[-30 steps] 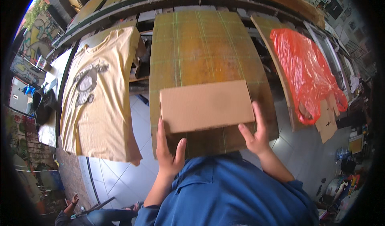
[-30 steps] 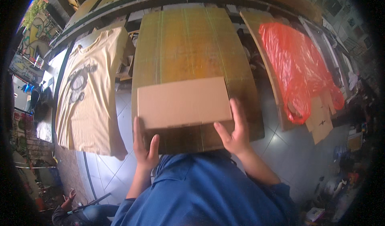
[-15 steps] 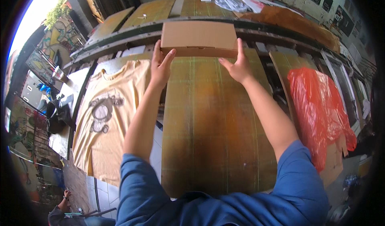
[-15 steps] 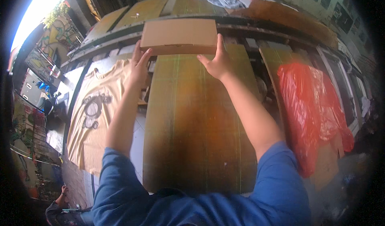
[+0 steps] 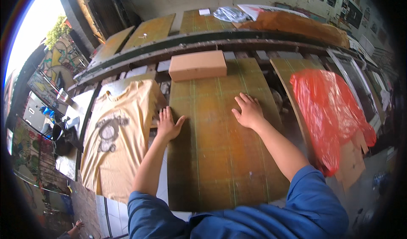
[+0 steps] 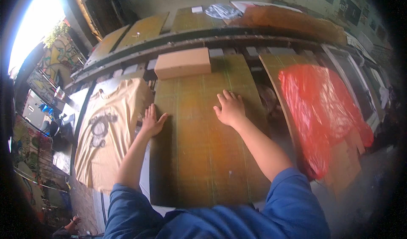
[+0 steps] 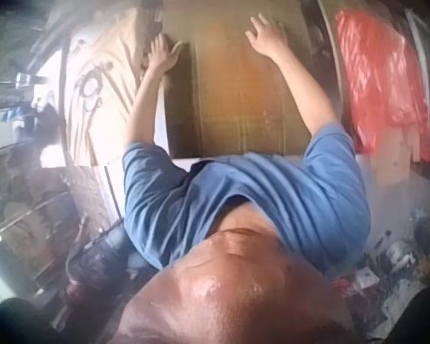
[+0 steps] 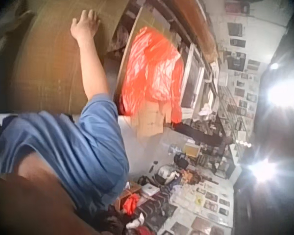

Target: The person assembles flat cardboard boxes by folding the side flaps and tucking the tabs to form rectangular containers. The person repeats this process for several boxes, placing each completed box on the table.

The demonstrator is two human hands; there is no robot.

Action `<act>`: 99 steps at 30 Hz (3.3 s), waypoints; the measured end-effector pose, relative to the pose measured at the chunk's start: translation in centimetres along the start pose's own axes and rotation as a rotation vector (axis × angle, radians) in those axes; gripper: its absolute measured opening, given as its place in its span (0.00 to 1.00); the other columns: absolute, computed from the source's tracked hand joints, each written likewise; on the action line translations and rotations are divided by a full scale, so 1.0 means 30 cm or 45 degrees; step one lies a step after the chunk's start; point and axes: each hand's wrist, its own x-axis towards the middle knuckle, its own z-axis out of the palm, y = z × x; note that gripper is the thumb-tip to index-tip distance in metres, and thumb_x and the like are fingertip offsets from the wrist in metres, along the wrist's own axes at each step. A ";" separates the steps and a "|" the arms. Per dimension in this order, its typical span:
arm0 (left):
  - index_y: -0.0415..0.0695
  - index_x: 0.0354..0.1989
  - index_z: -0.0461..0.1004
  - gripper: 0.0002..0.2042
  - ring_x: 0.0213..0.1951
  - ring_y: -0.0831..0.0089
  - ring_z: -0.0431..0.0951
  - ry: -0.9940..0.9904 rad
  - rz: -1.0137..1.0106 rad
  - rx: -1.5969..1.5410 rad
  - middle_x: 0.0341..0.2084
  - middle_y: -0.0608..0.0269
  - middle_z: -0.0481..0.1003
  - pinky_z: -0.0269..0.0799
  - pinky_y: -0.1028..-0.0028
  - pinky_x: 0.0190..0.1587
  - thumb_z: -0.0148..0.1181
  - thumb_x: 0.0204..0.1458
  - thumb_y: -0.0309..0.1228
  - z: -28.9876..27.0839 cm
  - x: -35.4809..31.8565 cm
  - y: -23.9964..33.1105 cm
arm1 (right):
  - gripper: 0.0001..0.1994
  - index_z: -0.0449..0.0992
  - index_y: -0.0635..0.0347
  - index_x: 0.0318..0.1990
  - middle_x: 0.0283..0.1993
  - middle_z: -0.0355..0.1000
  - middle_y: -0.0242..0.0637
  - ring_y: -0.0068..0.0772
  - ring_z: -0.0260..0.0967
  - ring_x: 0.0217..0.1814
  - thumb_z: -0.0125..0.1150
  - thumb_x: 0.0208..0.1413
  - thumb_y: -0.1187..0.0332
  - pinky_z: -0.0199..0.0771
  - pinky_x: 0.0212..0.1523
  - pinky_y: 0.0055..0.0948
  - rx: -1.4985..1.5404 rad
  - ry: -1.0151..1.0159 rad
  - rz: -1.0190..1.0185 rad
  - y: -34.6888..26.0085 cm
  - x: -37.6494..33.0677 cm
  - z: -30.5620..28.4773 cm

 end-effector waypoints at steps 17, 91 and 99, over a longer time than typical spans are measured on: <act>0.38 0.52 0.70 0.24 0.62 0.55 0.62 0.172 0.110 -0.330 0.55 0.47 0.68 0.43 0.48 0.64 0.64 0.48 0.37 0.027 -1.065 0.249 | 0.08 0.77 0.64 0.27 0.37 0.77 0.44 0.40 0.75 0.38 0.70 0.40 0.73 0.74 0.39 0.30 0.808 0.754 -0.299 0.380 -1.246 -0.525; 0.39 0.39 0.77 0.21 0.53 0.58 0.73 0.440 0.496 -0.726 0.49 0.52 0.73 0.68 0.65 0.55 0.56 0.32 0.10 0.019 -0.905 -0.119 | 0.22 0.75 0.54 0.44 0.63 0.62 0.38 0.44 0.56 0.66 0.69 0.35 0.71 0.47 0.65 0.53 0.213 -0.038 -0.469 -0.067 -0.922 -0.089; 0.38 0.39 0.77 0.17 0.43 0.63 0.77 0.693 0.455 -0.749 0.44 0.54 0.74 0.72 0.67 0.49 0.71 0.37 0.20 -0.030 -0.806 0.034 | 0.10 0.79 0.50 0.39 0.52 0.73 0.32 0.40 0.69 0.55 0.65 0.46 0.68 0.57 0.59 0.45 0.505 0.095 -0.649 -0.057 -0.896 -0.048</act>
